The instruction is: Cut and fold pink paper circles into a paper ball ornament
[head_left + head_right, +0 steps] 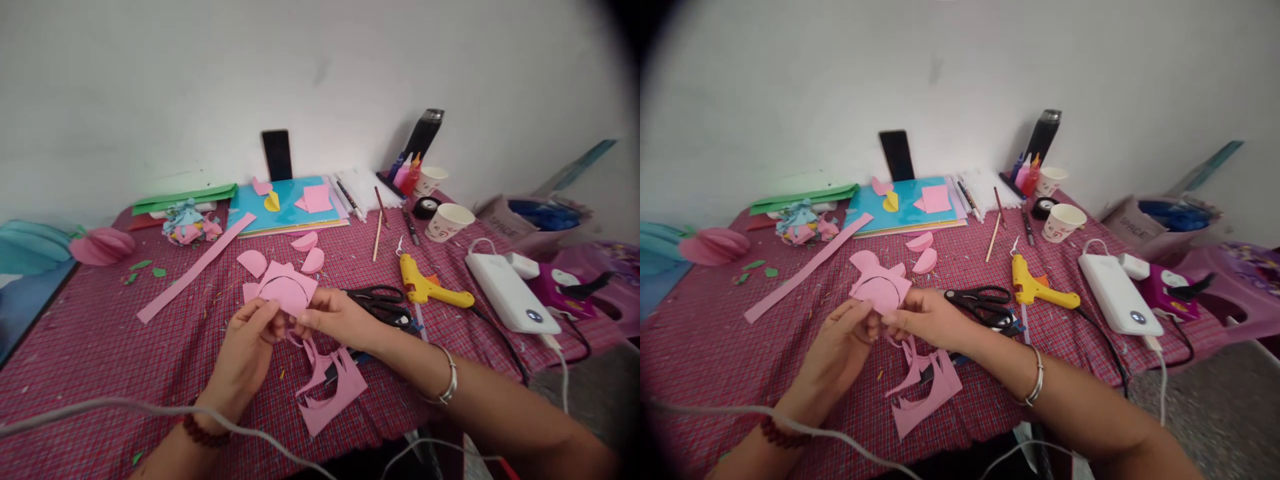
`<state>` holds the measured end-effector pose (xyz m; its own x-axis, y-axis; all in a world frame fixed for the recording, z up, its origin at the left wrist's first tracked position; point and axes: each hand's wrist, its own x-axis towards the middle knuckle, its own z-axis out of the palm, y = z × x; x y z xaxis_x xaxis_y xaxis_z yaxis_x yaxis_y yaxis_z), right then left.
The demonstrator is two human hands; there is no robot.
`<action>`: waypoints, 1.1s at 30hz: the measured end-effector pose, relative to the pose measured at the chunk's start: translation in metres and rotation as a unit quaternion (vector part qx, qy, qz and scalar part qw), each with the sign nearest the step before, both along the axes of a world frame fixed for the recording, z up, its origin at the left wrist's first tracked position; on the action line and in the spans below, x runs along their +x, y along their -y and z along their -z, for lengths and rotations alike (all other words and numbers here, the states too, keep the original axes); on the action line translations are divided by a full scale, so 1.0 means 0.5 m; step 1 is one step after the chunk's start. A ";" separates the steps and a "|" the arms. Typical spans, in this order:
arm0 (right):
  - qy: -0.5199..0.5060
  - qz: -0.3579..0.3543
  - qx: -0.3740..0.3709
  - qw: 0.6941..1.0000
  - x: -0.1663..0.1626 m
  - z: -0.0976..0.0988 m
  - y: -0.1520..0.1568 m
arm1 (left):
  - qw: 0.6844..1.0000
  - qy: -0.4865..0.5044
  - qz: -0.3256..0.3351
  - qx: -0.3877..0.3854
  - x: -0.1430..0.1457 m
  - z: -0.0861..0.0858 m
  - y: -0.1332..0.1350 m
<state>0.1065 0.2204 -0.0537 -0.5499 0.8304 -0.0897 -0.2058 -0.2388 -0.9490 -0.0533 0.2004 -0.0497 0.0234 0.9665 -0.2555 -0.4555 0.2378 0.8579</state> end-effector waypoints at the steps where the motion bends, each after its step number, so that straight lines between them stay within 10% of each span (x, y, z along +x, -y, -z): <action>1: 0.009 0.003 0.007 1.000 0.000 -0.001 0.000 | 1.000 0.019 0.013 -0.011 0.000 0.000 0.001; 11: 0.035 0.030 0.057 0.997 0.003 -0.003 0.001 | 0.994 0.086 0.061 -0.030 -0.006 0.001 0.004; 22: 0.141 0.066 0.134 0.979 0.006 -0.002 0.001 | 0.966 -0.223 -0.075 0.108 -0.003 0.007 0.021; 33: 0.147 0.054 0.135 0.978 0.003 -0.003 0.003 | 0.975 -0.196 -0.051 0.092 -0.010 -0.002 0.022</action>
